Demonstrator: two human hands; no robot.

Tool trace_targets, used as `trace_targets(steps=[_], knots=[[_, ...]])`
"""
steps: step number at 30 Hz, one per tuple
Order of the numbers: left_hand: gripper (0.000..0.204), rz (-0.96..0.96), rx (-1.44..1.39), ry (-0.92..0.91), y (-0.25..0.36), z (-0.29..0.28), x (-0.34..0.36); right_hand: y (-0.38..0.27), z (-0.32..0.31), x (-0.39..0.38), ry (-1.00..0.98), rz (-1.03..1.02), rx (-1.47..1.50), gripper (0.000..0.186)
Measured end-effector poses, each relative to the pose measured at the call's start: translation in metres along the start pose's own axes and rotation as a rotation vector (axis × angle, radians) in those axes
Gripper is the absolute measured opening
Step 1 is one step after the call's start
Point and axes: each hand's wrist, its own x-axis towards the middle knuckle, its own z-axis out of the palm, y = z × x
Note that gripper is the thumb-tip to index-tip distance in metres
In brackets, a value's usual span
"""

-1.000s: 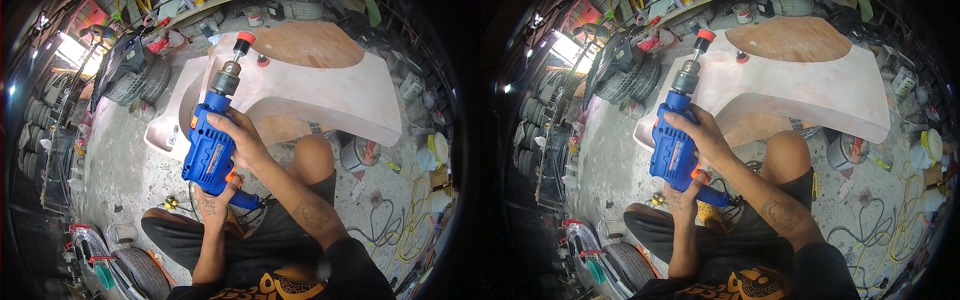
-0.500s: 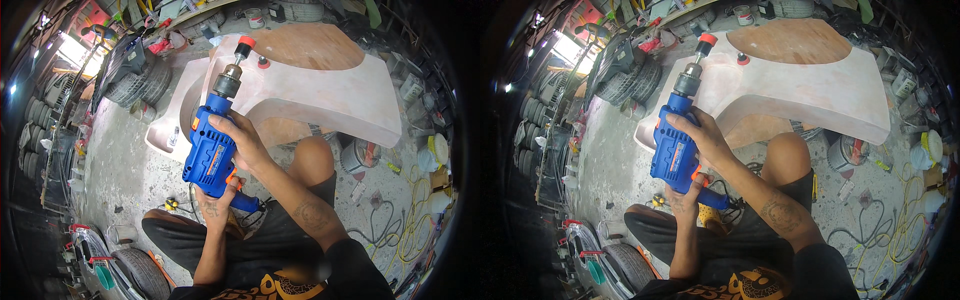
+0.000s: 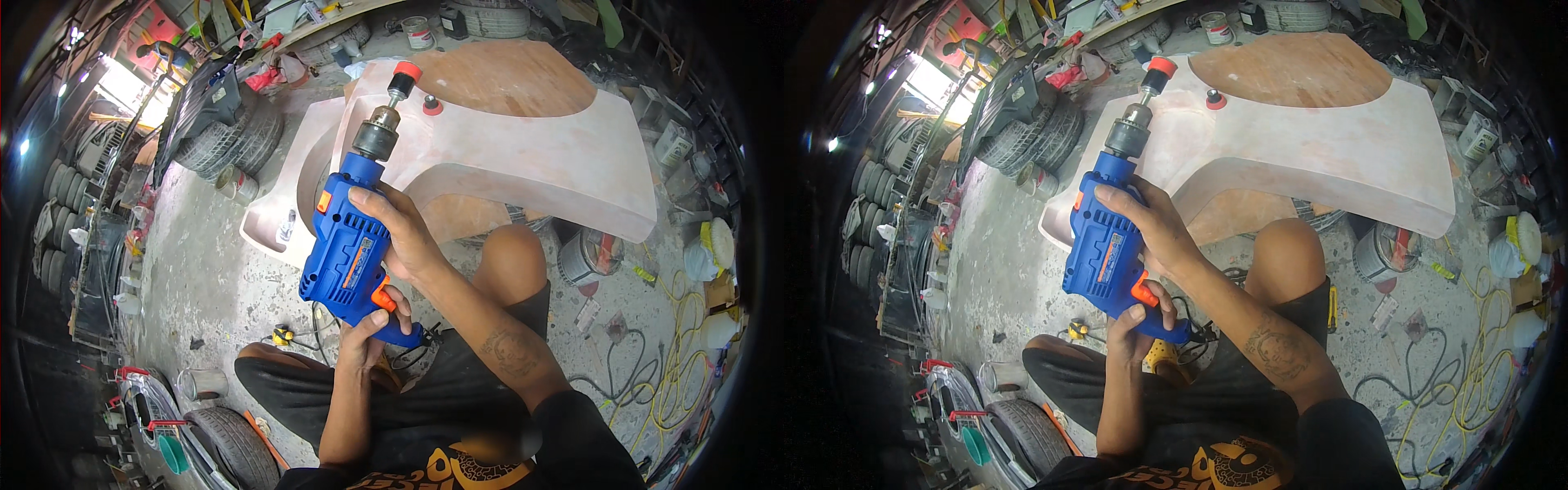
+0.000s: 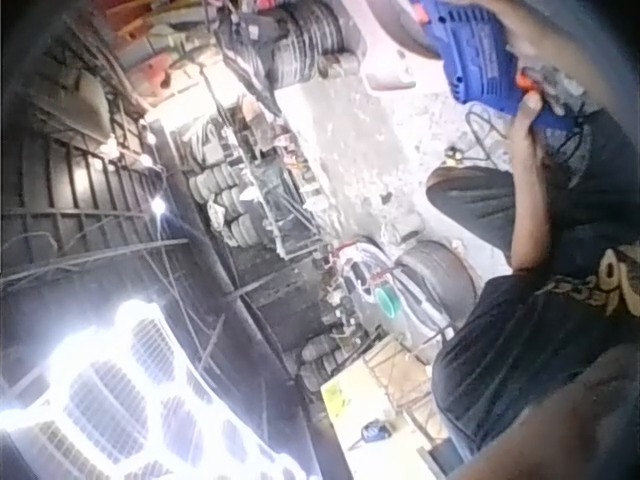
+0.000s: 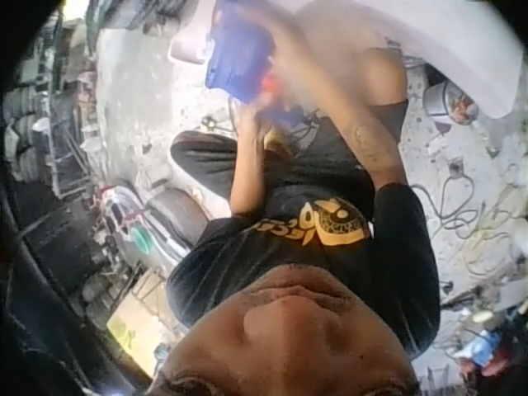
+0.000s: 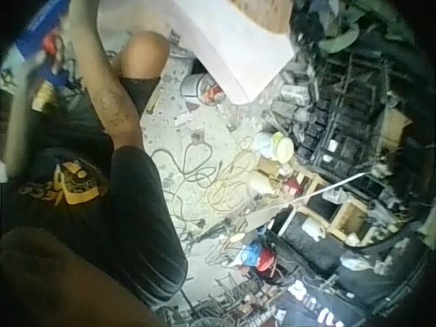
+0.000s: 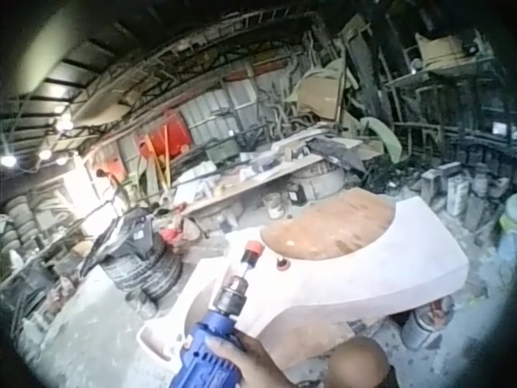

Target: Using a grinder and electric drill to refine and modify a fiberglass or plastic car body part.

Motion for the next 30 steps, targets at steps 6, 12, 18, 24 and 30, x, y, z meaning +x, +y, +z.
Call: trace_targets(steps=[6,12,18,24,30], knots=[[0.049,0.026,-0.218,-0.243,-0.002,-0.001,0.002,0.002,0.0,-0.001,0.01,0.026,0.077,0.045],[0.034,0.006,-0.19,-0.158,0.001,0.006,-0.002,0.004,-0.001,0.0,-0.01,0.049,0.08,0.043],[0.025,0.0,-0.181,-0.072,-0.001,0.009,-0.005,0.004,0.0,0.0,-0.019,0.05,0.074,0.044],[0.023,-0.019,-0.174,-0.054,0.0,0.011,-0.006,0.005,0.0,0.0,-0.014,0.052,0.057,0.045],[0.022,-0.016,-0.156,-0.049,0.0,0.012,-0.006,0.004,0.0,0.0,-0.006,0.052,0.042,0.045]])
